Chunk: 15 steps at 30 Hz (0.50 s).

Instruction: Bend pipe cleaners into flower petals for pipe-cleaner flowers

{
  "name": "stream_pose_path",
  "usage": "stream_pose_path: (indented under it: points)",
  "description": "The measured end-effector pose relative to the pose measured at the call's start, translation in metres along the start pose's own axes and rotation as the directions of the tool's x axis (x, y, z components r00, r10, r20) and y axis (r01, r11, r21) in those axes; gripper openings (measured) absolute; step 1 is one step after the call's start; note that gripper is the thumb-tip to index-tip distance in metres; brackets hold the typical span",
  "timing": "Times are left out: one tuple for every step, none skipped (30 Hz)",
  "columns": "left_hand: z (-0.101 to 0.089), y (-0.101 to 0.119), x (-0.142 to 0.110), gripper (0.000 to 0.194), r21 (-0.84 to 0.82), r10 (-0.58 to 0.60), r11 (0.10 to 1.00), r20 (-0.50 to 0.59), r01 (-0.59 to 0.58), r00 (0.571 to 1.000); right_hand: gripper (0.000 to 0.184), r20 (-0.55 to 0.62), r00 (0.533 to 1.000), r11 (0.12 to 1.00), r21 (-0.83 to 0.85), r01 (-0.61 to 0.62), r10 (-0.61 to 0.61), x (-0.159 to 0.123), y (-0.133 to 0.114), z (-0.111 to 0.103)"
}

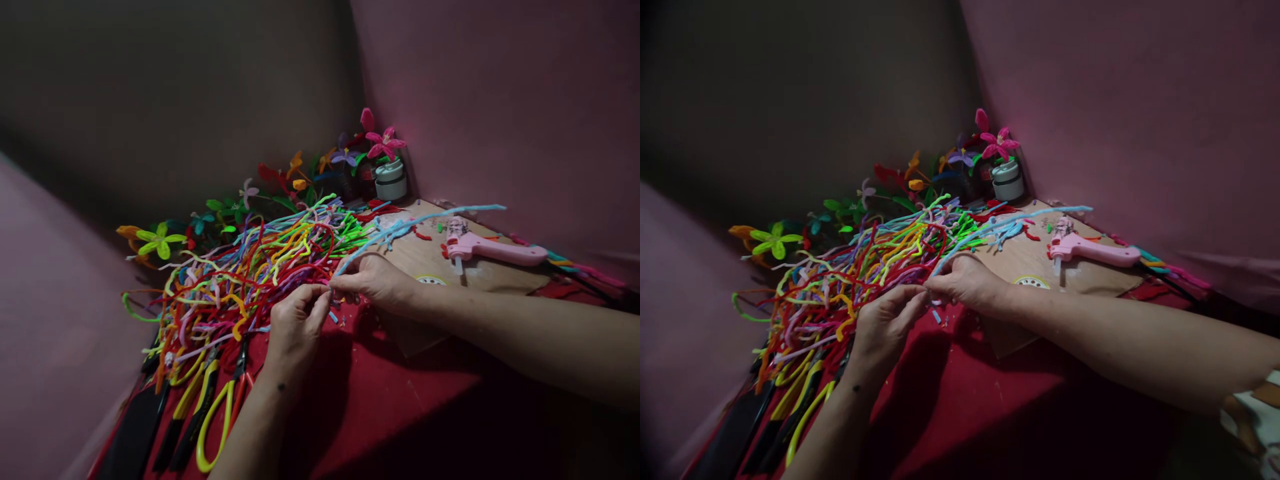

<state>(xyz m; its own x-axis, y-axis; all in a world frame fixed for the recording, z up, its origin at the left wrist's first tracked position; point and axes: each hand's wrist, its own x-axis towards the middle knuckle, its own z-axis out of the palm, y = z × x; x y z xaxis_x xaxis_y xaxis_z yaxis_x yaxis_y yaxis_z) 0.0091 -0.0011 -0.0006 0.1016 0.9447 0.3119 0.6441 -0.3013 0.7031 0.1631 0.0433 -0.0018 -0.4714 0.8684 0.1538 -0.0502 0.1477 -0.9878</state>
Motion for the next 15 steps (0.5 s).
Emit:
stream_pose_path:
  points:
    - [0.0003, 0.0003, -0.0003, 0.017, 0.039, 0.017, 0.999, -0.001, -0.017, 1.000, 0.014, -0.003, 1.000, 1.000, -0.019, -0.013, 0.013, -0.0002, -0.0010, 0.0002]
    - [0.0007, 0.0008, -0.0005, 0.017, 0.077, 0.028, 0.997, -0.002, -0.028, 1.000, 0.015, -0.007, 1.000, 0.999, -0.038, -0.027, 0.026, -0.0004, -0.0019, 0.0004]
    - [0.0011, 0.0013, -0.0007, 0.017, 0.108, 0.038, 0.993, -0.003, -0.037, 0.999, 0.015, -0.009, 0.999, 0.998, -0.053, -0.038, 0.038, -0.0005, -0.0024, 0.0006]
    - [0.0016, 0.0017, -0.0009, 0.017, 0.130, 0.044, 0.991, -0.004, -0.043, 0.999, 0.015, -0.010, 0.999, 0.997, -0.060, -0.047, 0.046, -0.0005, -0.0026, 0.0008]
    - [0.0021, 0.0019, -0.0010, 0.017, 0.145, 0.046, 0.988, -0.004, -0.045, 0.999, 0.015, -0.003, 0.999, 0.997, -0.054, -0.048, 0.048, -0.0004, -0.0024, 0.0011]
    - [0.0026, 0.0021, -0.0011, 0.017, 0.152, 0.045, 0.987, -0.002, -0.044, 0.999, 0.014, 0.011, 0.999, 0.998, -0.038, -0.041, 0.041, -0.0002, -0.0017, 0.0013]
    - [0.0030, 0.0022, -0.0011, 0.017, 0.153, 0.041, 0.987, 0.000, -0.040, 0.999, 0.013, 0.027, 0.999, 1.000, -0.011, -0.029, 0.029, 0.0000, -0.0008, 0.0015]
    - [0.0033, 0.0024, -0.0011, 0.017, 0.150, 0.035, 0.988, 0.000, -0.034, 0.999, 0.013, 0.041, 0.999, 1.000, 0.025, -0.016, 0.015, 0.0003, 0.0003, 0.0017]
    - [0.0034, 0.0027, -0.0010, 0.017, 0.141, 0.024, 0.990, 0.003, -0.024, 1.000, 0.012, 0.050, 0.999, 0.998, 0.063, -0.008, 0.005, 0.0006, 0.0015, 0.0019]
    - [0.0032, 0.0033, -0.0009, 0.017, 0.123, 0.007, 0.992, 0.008, -0.008, 1.000, 0.011, 0.052, 0.999, 0.995, 0.099, -0.004, -0.001, 0.0009, 0.0025, 0.0021]
    - [0.0027, 0.0042, -0.0006, 0.017, 0.092, -0.014, 0.996, 0.015, 0.013, 1.000, 0.011, 0.051, 0.999, 0.992, 0.129, -0.003, -0.004, 0.0012, 0.0034, 0.0023]
    - [0.0019, 0.0053, -0.0001, 0.018, 0.046, -0.038, 0.998, 0.022, 0.037, 0.999, 0.011, 0.045, 0.999, 0.988, 0.154, -0.003, -0.004, 0.0015, 0.0040, 0.0024]
    - [0.0008, 0.0065, 0.0004, 0.018, -0.011, -0.063, 0.998, 0.030, 0.064, 0.998, 0.011, 0.040, 0.999, 0.985, 0.171, -0.002, -0.004, 0.0017, 0.0043, 0.0024]
    - [-0.0003, 0.0079, 0.0010, 0.018, -0.069, -0.088, 0.993, 0.042, 0.091, 0.995, 0.011, 0.037, 0.999, 0.983, 0.182, -0.001, -0.006, 0.0019, 0.0043, 0.0024]
    - [-0.0014, 0.0091, 0.0017, 0.019, -0.118, -0.110, 0.986, 0.055, 0.116, 0.992, 0.011, 0.035, 0.999, 0.982, 0.187, -0.001, -0.006, 0.0021, 0.0041, 0.0022]
